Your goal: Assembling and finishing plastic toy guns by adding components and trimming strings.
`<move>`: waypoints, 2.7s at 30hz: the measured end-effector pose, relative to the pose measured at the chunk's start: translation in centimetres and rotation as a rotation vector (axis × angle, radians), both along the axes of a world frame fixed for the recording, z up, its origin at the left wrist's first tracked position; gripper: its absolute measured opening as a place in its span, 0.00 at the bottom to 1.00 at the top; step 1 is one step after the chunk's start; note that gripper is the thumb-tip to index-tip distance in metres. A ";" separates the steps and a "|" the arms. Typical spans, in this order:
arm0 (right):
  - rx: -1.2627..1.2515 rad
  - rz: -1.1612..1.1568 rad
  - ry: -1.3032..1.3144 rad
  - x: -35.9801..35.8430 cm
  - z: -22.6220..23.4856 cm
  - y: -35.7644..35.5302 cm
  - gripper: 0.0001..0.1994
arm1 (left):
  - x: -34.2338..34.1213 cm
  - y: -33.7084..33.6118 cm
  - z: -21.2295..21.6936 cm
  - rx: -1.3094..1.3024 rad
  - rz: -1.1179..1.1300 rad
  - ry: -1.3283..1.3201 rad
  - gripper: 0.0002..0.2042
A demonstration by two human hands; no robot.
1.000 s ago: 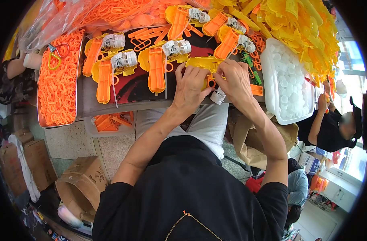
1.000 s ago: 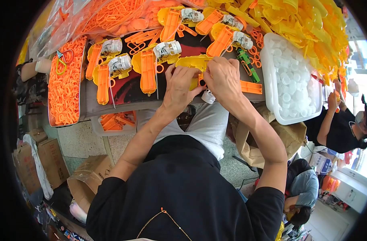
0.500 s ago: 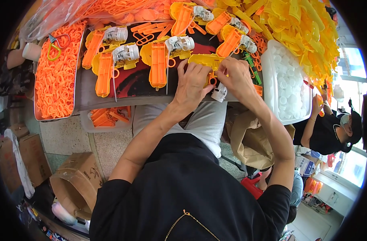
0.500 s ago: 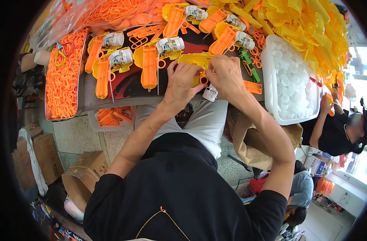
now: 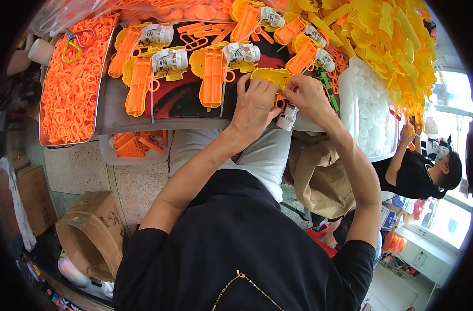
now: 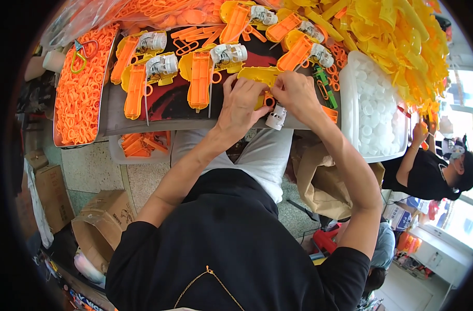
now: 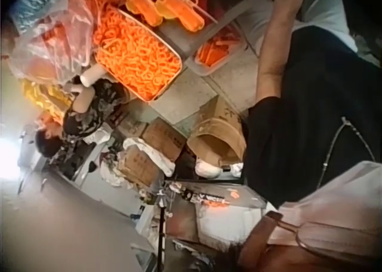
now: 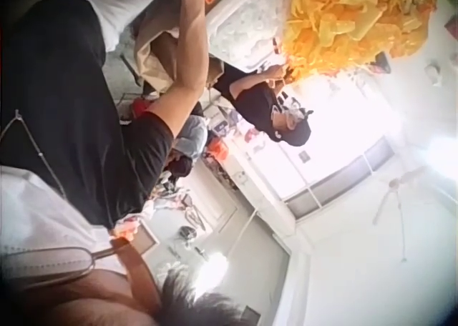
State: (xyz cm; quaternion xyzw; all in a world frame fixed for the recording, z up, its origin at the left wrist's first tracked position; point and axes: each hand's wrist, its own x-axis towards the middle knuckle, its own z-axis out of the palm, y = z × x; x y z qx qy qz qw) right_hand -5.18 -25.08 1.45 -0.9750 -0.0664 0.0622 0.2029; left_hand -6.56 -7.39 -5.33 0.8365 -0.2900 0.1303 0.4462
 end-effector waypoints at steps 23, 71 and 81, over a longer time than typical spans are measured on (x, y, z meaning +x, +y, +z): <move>0.183 -0.245 -0.122 -6.2 3.4 -3.0 0.14 | 1.6 1.6 0.6 0.221 -0.101 -0.088 0.20; 0.335 -0.324 -0.631 -8.9 -2.7 -0.9 0.12 | -0.1 2.0 4.6 -0.332 -0.065 0.769 0.25; 0.549 -0.287 -0.237 -5.5 -4.5 -2.3 0.09 | -0.7 2.2 3.6 0.064 -0.002 -0.019 0.29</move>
